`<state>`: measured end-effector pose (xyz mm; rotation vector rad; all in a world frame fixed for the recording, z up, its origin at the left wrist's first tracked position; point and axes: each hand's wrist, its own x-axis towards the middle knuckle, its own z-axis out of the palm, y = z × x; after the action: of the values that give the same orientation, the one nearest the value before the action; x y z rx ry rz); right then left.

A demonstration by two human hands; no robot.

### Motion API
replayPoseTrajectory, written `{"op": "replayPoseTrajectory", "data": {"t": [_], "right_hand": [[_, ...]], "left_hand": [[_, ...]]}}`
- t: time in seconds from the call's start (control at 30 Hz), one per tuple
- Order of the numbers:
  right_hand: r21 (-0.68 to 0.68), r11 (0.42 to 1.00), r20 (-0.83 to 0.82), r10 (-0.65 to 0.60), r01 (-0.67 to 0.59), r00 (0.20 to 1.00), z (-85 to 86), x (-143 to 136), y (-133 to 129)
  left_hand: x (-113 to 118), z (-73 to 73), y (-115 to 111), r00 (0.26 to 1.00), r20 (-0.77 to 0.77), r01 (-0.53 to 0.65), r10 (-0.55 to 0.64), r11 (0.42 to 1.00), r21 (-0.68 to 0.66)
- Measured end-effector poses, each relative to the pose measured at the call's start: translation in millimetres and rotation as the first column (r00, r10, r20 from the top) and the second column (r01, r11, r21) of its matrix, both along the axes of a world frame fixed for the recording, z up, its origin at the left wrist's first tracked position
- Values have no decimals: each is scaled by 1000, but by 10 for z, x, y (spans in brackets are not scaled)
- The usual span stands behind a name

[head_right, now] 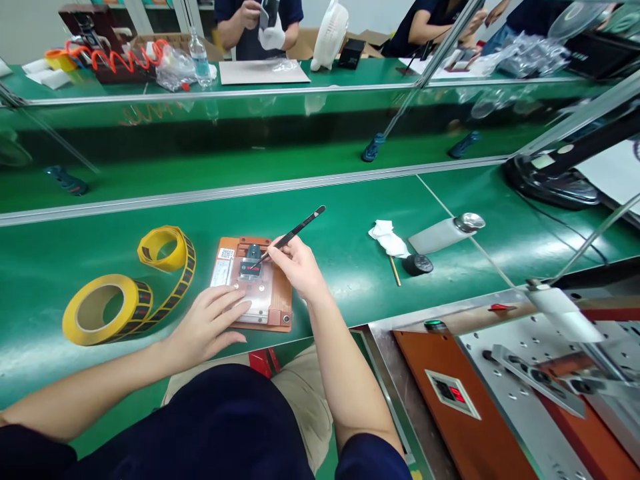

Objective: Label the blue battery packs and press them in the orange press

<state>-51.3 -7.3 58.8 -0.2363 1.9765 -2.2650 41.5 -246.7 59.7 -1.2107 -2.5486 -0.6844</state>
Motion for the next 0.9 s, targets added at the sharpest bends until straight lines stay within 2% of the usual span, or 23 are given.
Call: {"op": "replayPoseTrajectory", "data": {"t": [0.1, 0.53, 0.73, 0.9], "right_hand": [[-6, 1000, -3, 21, -21, 1000, 3, 1, 8], [35, 999, -13, 15, -15, 1000, 62, 16, -6], [24, 1000, -23, 20, -20, 1000, 73, 16, -10], [47, 999, -30, 25, -23, 999, 93, 7, -10]], "left_hand": [[32, -78, 26, 999, -15, -30, 30, 1000, -2], [47, -54, 29, 998, -2, -55, 55, 998, -9], [40, -12, 24, 998, -16, -65, 65, 997, -34], [-37, 83, 54, 998, -2, -68, 69, 991, -117]]}}
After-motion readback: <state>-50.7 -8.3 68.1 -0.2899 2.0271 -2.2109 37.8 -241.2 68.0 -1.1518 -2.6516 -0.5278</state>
